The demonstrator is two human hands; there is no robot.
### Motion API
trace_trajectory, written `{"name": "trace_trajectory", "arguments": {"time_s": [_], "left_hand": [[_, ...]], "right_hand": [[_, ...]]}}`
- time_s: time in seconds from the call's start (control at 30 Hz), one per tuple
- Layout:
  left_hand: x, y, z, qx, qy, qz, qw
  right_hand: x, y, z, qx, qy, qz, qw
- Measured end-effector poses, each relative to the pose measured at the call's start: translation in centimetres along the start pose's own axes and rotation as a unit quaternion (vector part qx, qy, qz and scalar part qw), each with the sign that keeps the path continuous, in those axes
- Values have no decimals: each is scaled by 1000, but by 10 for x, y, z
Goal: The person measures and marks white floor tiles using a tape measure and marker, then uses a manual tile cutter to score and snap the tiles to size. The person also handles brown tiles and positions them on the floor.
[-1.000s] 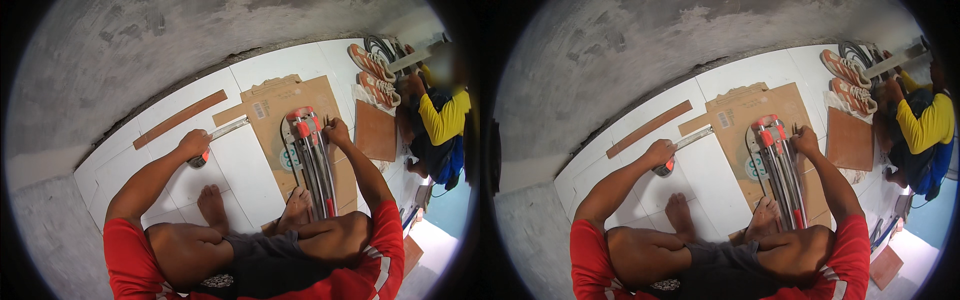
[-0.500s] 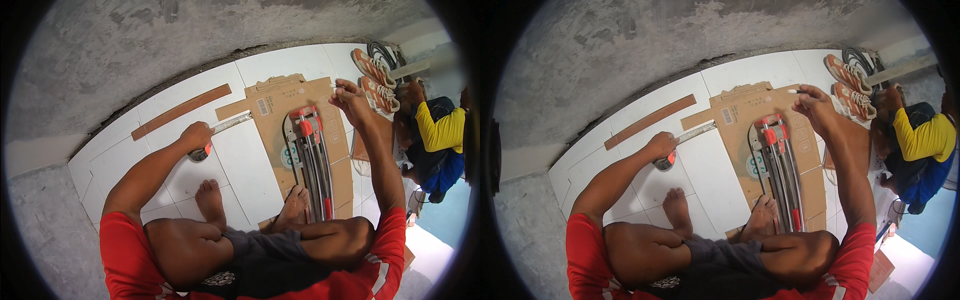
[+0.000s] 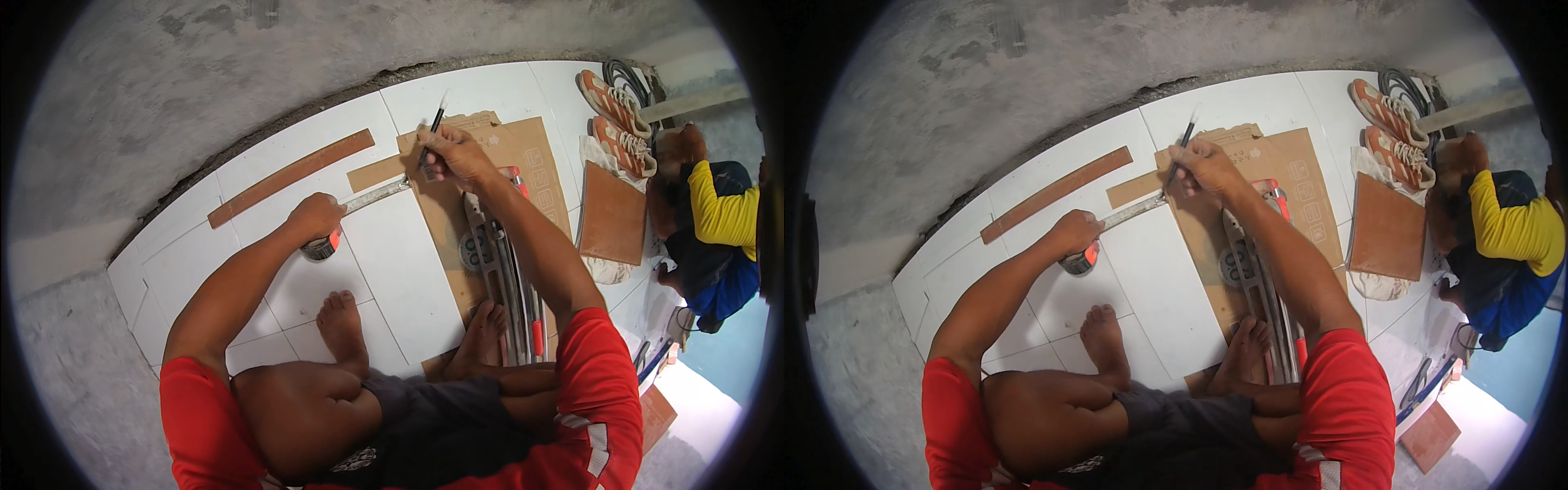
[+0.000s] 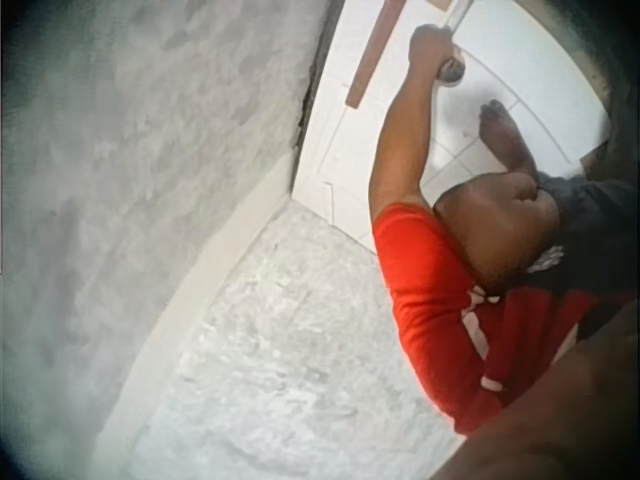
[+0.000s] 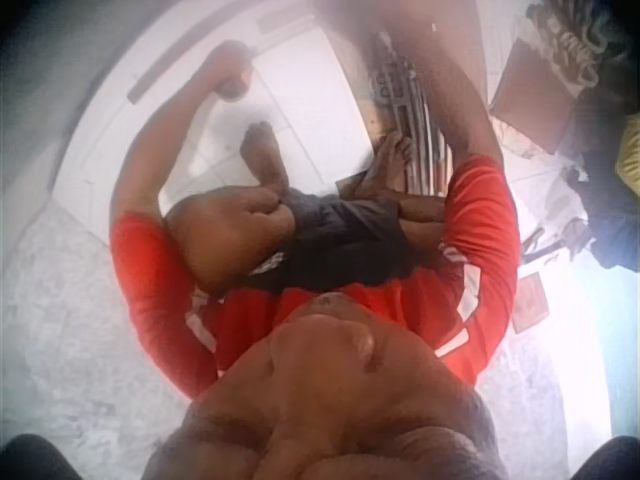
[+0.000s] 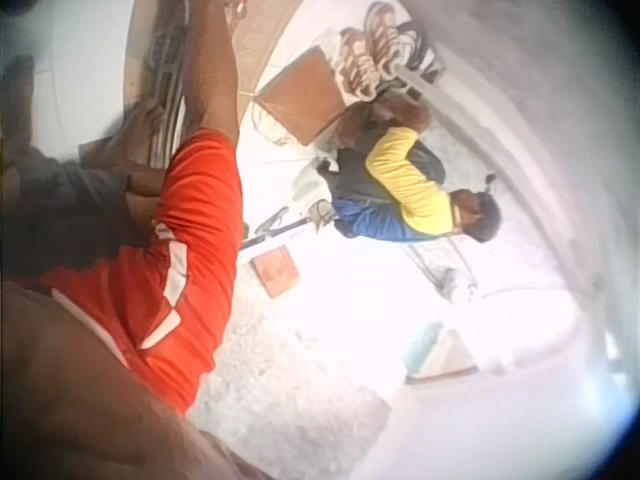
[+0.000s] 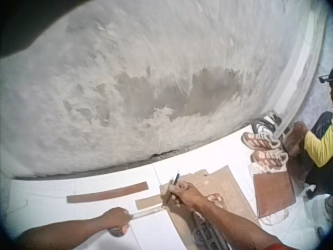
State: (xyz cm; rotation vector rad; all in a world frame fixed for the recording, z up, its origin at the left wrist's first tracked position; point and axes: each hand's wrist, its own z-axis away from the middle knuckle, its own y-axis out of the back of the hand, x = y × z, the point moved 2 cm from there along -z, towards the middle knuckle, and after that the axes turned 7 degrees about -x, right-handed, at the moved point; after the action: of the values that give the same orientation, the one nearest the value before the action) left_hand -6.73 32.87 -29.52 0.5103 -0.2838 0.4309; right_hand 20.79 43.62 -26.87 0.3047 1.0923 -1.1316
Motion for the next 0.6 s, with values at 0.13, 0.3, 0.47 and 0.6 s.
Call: {"name": "trace_trajectory", "arguments": {"time_s": [0.13,0.3,0.47,0.6], "left_hand": [[-1,2,3,5,20,29,999],[0,5,2,21,11,30,999],[3,11,3,-16,17,75,997],[1,14,-2,-32,28,89,995]], "right_hand": [[25,-7,-14,-3,-16,-6,1000],[32,-10,-25,-41,-19,81,996],[30,-14,-28,-39,-9,113,993],[35,-11,-33,-55,11,127,990]]}}
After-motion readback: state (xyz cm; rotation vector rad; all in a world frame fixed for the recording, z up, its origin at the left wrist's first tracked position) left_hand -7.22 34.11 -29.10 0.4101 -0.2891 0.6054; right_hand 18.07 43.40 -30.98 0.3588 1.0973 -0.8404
